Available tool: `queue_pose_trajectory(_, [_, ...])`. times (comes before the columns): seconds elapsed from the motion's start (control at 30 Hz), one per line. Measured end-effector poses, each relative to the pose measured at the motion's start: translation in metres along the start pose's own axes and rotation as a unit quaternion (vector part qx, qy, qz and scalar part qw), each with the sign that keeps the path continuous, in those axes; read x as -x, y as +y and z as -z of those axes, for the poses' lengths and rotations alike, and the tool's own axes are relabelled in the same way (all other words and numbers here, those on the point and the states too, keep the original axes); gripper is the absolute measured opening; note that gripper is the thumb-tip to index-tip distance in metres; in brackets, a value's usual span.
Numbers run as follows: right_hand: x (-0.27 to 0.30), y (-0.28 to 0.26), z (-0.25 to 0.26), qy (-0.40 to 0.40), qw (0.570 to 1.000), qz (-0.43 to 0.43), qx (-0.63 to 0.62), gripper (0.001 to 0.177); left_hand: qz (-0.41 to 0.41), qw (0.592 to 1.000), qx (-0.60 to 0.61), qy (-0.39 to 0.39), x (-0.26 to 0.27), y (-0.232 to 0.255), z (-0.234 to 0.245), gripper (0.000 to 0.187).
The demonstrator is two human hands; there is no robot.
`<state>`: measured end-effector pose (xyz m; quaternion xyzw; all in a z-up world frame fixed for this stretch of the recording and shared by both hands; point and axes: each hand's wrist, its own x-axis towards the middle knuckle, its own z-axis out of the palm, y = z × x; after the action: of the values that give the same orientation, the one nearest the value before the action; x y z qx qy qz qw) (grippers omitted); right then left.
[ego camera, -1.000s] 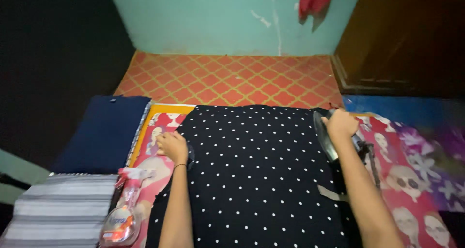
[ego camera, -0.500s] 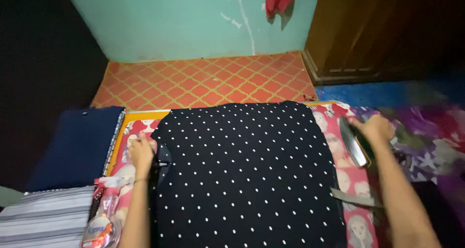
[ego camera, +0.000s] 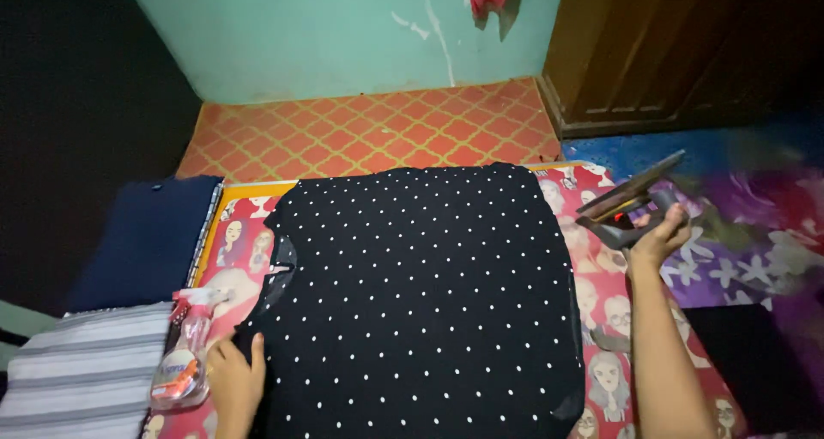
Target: The person is ironing a black polka-dot garment on a padded surface using an iron and a spray bottle.
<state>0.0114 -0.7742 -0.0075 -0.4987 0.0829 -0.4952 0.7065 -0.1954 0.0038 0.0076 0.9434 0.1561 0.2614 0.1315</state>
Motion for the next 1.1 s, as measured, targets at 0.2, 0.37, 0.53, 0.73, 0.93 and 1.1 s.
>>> queue_pose_trajectory(0.2, [-0.006,-0.005,0.027,-0.064,0.988,0.008,0.138,0.035,0.004,1.000,-0.009,-0.009,0.027,0.003,0.011,0.059])
queue_pose_trajectory(0.37, [-0.015,-0.021,0.037,-0.162,0.927,0.024,0.337,0.038,-0.017,0.999,-0.007,-0.034,0.037,-0.003,0.026,0.055])
queue_pose_trajectory(0.53, [0.010,-0.078,0.008,-0.195,0.915,0.161,0.315,0.060,-0.047,0.999,-0.011,-0.022,0.046,-0.022,0.034,0.054])
queue_pose_trajectory(0.73, [0.103,-0.148,-0.011,-0.153,0.885,0.147,0.415,0.027,-0.003,0.999,-0.018,-0.035,0.063,-0.046,0.026,0.054])
queue_pose_trajectory(0.93, [0.245,-0.156,0.012,-0.244,0.650,-0.028,0.719,0.074,0.071,0.993,-0.016,-0.092,0.067,-0.054,0.017,0.050])
queue_pose_trajectory(1.1, [0.266,-0.110,0.047,-0.245,0.634,-0.026,0.733,0.063,0.073,0.993,0.042,-0.087,0.075,-0.067,0.011,0.047])
